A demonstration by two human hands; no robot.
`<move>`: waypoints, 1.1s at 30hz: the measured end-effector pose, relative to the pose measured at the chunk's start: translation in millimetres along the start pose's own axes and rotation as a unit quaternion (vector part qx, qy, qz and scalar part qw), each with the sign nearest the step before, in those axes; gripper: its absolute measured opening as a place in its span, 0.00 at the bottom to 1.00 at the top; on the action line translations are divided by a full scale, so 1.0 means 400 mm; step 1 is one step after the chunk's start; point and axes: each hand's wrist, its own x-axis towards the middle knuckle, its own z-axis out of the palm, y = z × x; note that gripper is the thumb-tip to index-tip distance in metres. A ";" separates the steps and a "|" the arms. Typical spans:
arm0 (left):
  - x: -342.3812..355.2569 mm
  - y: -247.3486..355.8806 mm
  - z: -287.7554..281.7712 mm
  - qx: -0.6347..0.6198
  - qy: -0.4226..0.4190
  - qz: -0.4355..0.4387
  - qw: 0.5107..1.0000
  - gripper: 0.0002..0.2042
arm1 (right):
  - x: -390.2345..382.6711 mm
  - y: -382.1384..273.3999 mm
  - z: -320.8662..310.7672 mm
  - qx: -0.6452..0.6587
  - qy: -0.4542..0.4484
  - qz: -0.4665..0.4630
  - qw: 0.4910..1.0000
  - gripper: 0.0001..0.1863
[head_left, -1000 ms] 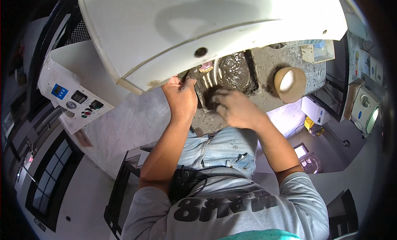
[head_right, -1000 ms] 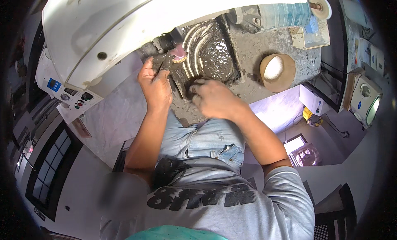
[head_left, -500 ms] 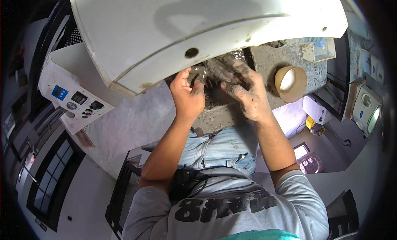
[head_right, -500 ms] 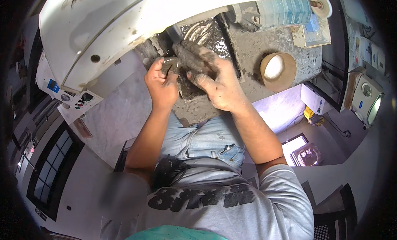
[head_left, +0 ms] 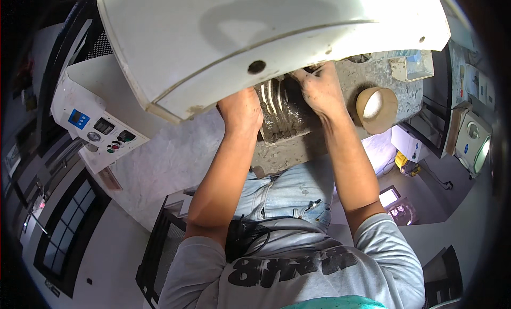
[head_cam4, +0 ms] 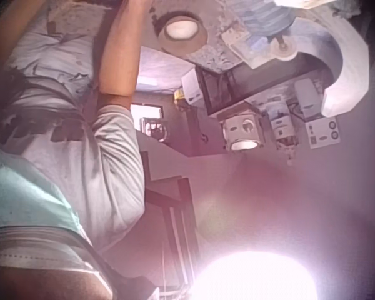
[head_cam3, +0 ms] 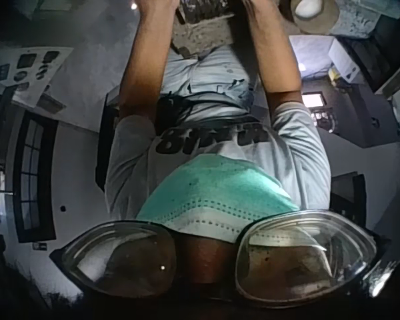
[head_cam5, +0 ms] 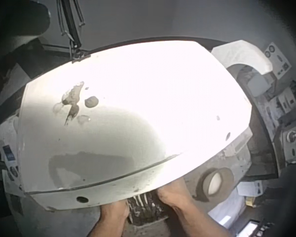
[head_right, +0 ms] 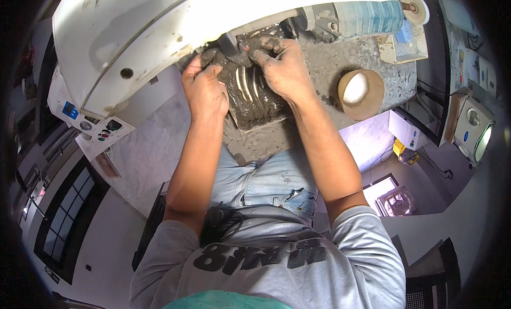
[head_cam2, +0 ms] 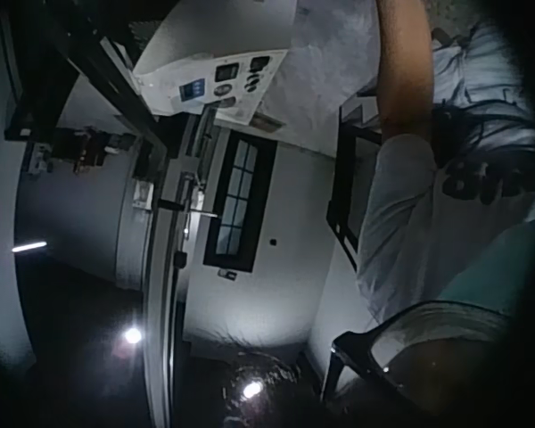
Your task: The person uses a polishing machine to polish a pink dental prosthetic, holding and rotating the piece against the moving brush while water flows over it.
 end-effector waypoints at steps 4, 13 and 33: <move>0.000 0.020 0.022 0.004 0.042 0.009 0.999 0.14 | -0.006 -0.023 0.011 -0.014 0.017 0.002 1.000 0.09; -0.017 0.057 0.051 0.010 0.110 -0.042 0.993 0.13 | -0.009 -0.027 0.011 0.009 0.012 0.028 0.999 0.08; -0.140 0.102 -0.077 0.207 -0.149 0.084 0.963 0.14 | 0.062 0.108 0.020 -0.316 -0.232 -0.111 0.913 0.35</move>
